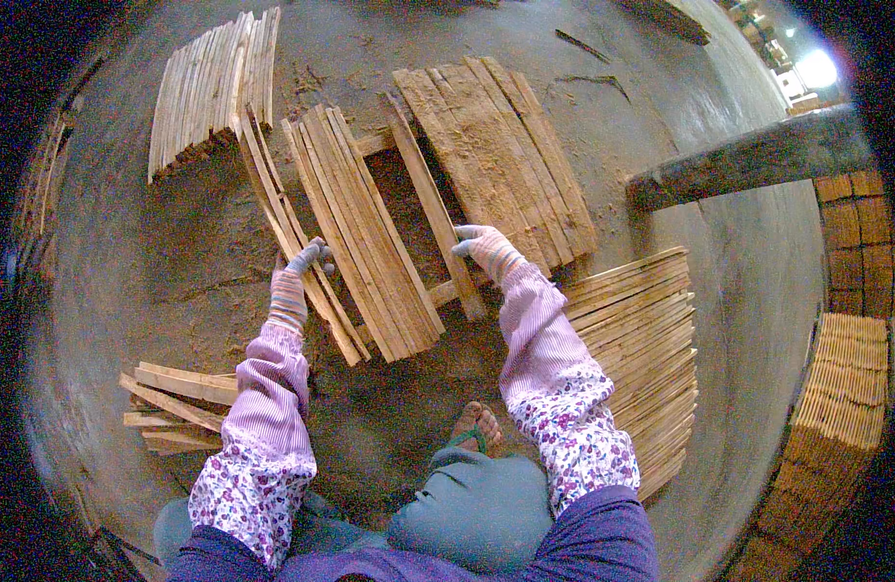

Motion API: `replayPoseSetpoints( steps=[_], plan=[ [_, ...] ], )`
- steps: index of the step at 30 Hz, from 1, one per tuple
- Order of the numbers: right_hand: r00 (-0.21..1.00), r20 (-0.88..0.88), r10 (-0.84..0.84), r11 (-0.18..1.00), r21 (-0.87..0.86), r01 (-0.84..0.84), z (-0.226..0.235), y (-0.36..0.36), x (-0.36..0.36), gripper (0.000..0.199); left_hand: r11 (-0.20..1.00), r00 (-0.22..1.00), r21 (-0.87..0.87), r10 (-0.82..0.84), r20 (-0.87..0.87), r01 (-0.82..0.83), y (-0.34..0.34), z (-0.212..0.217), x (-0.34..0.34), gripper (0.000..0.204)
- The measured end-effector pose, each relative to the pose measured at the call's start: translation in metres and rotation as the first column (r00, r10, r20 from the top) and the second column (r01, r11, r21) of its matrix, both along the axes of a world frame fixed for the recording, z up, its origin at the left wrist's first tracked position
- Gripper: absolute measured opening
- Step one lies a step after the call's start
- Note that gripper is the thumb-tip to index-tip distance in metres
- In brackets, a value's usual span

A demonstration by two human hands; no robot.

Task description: The person sits on the floor and repeatedly picks up thin wooden planks, aligns them, and stacks them into neat piles. The person then lifts stacks and places them onto larger piles nearby.

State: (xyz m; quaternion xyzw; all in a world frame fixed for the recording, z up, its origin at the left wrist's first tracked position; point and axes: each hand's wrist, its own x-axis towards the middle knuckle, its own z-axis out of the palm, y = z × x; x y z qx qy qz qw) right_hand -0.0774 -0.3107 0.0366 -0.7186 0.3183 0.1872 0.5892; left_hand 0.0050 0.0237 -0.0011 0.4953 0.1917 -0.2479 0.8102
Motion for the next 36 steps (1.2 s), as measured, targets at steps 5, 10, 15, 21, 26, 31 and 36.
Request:
replayPoseSetpoints(
  steps=[5,10,15,21,26,31,36],
  plan=[
    [0.997,0.068,0.036,0.995,0.09,-0.042,0.008,0.017,0.002,0.052,0.999,0.995,-0.013,0.048,0.085,-0.047,0.018,-0.006,0.007,0.032],
    [0.931,0.284,0.229,0.961,0.089,-0.263,0.027,0.047,0.0,0.057,0.993,0.998,-0.109,-0.049,0.047,0.054,0.009,0.039,0.015,0.031],
    [0.74,0.378,0.556,0.824,-0.139,-0.549,0.054,0.175,-0.025,0.042,0.99,0.976,0.044,-0.137,0.169,0.131,0.028,0.104,0.052,0.049],
    [0.753,0.219,0.62,0.663,-0.661,-0.353,0.046,0.111,0.013,0.046,0.918,0.922,0.217,-0.364,0.132,0.331,0.117,0.177,0.09,0.052],
    [0.896,-0.395,0.205,0.238,-0.868,-0.437,0.017,0.009,0.003,0.068,0.568,0.758,0.648,-0.652,-0.023,0.508,0.234,0.205,0.063,0.078],
    [0.937,-0.24,0.252,0.572,-0.744,-0.345,0.007,-0.001,0.021,0.047,0.374,0.729,0.716,-0.627,-0.273,0.59,0.355,0.138,-0.041,0.08],
    [0.998,-0.007,0.062,0.984,-0.169,-0.063,0.004,-0.058,-0.001,0.043,0.36,0.747,0.738,-0.601,-0.284,0.571,0.387,0.092,-0.095,0.08]
  ],
)
